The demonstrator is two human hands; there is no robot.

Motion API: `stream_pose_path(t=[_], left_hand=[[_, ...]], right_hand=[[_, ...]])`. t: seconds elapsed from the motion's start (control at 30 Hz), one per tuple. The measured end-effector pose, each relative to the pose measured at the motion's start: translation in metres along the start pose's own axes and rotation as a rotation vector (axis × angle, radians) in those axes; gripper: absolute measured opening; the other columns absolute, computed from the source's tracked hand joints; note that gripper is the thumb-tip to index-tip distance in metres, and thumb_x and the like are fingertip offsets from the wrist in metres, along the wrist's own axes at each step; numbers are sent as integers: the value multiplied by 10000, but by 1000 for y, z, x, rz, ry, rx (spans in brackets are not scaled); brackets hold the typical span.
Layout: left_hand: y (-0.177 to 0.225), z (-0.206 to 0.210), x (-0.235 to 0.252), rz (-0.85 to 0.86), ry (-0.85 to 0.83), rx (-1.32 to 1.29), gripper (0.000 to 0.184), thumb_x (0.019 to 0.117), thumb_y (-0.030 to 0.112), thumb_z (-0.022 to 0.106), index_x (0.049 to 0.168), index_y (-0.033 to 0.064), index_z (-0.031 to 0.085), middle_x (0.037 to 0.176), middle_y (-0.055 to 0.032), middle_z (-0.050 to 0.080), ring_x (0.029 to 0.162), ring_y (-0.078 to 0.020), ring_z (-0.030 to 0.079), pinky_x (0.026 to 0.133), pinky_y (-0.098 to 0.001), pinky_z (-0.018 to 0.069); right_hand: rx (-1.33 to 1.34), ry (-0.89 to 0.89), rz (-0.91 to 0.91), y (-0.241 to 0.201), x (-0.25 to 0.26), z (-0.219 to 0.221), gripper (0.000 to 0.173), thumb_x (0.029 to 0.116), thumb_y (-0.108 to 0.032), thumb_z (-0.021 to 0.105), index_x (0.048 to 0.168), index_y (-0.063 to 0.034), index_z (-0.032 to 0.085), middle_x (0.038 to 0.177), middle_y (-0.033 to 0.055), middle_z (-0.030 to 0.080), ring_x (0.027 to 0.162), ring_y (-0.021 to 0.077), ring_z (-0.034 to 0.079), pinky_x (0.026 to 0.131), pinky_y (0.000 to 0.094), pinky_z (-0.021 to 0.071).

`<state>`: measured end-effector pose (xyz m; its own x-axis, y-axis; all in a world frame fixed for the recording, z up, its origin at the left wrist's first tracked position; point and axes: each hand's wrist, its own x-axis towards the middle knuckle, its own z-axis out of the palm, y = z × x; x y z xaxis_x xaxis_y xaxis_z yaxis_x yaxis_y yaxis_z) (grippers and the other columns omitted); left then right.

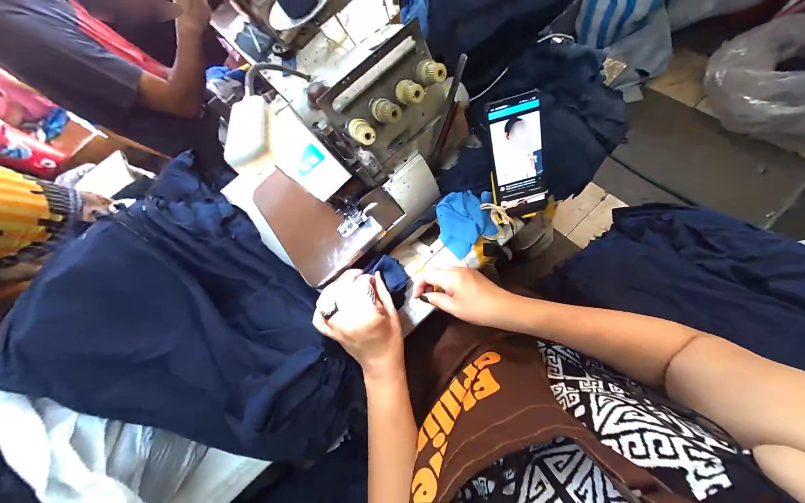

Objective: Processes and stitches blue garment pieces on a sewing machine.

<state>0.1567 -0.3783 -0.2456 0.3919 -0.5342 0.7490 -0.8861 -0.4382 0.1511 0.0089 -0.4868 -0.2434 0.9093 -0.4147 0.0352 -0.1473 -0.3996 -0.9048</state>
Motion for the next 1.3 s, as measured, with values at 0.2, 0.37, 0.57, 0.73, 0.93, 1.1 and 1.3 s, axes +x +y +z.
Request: stream_pose_path(t=[0.2, 0.37, 0.57, 0.73, 0.93, 1.1, 1.3], left_hand=[[35, -54, 2, -227, 27, -478, 101, 855, 36, 696, 916, -35, 657, 918, -126, 701, 1008, -184, 662, 977, -335, 480], [53, -71, -13, -437, -151, -1058, 610, 800, -106, 734, 1330, -101, 433, 1217, -75, 631, 877, -49, 674, 788, -228, 600], [31, -93, -30, -435, -169, -827, 286, 917, 60, 722, 1148, -93, 650, 1098, -107, 701, 678, -37, 641, 563, -195, 568], [14, -92, -20, -444, -495, -1093, 519, 868, 310, 804, 1236, -21, 647, 1162, -21, 711, 944, -44, 687, 811, -228, 597], [-14, -97, -33, -544, -402, -1544, 132, 862, 245, 826, 826, 206, 705, 1017, 69, 656, 981, -58, 622, 832, -219, 550], [-14, -98, -43, -643, -229, -1785, 84, 932, 232, 747, 870, 194, 704, 932, 30, 683, 957, -123, 664, 880, -318, 557], [-33, -122, -67, -699, -264, -1579, 149, 852, 231, 836, 936, 204, 716, 885, 78, 674, 825, -28, 645, 750, -219, 565]], right_hand=[[413, 92, -69, -22, 2, 1, 330, 1042, -242, 581, 1196, 23, 700, 1129, 117, 685, 1019, 88, 633, 913, 263, 518], [592, 213, -52, -41, 1, -10, 101, 950, -31, 669, 1026, 35, 663, 959, 75, 667, 885, 70, 646, 821, 245, 559], [115, -65, -188, -39, -5, -26, 191, 1005, -156, 641, 1116, -50, 755, 1056, 57, 750, 1000, 107, 695, 912, 355, 563], [26, -285, -290, -66, -12, -23, 217, 1004, -98, 610, 1181, -80, 735, 1094, 69, 745, 1005, 161, 700, 881, 406, 567], [287, -251, -220, -59, -6, -21, 320, 862, -34, 757, 1170, -30, 671, 781, 20, 661, 674, 67, 609, 624, 233, 538], [299, -432, -180, -45, 3, 4, 132, 873, -139, 784, 876, -45, 692, 773, -4, 648, 710, 29, 598, 640, 203, 498], [509, -371, -237, -50, 11, 14, 62, 865, -10, 755, 908, -21, 712, 838, 12, 675, 737, 47, 635, 641, 185, 552]])
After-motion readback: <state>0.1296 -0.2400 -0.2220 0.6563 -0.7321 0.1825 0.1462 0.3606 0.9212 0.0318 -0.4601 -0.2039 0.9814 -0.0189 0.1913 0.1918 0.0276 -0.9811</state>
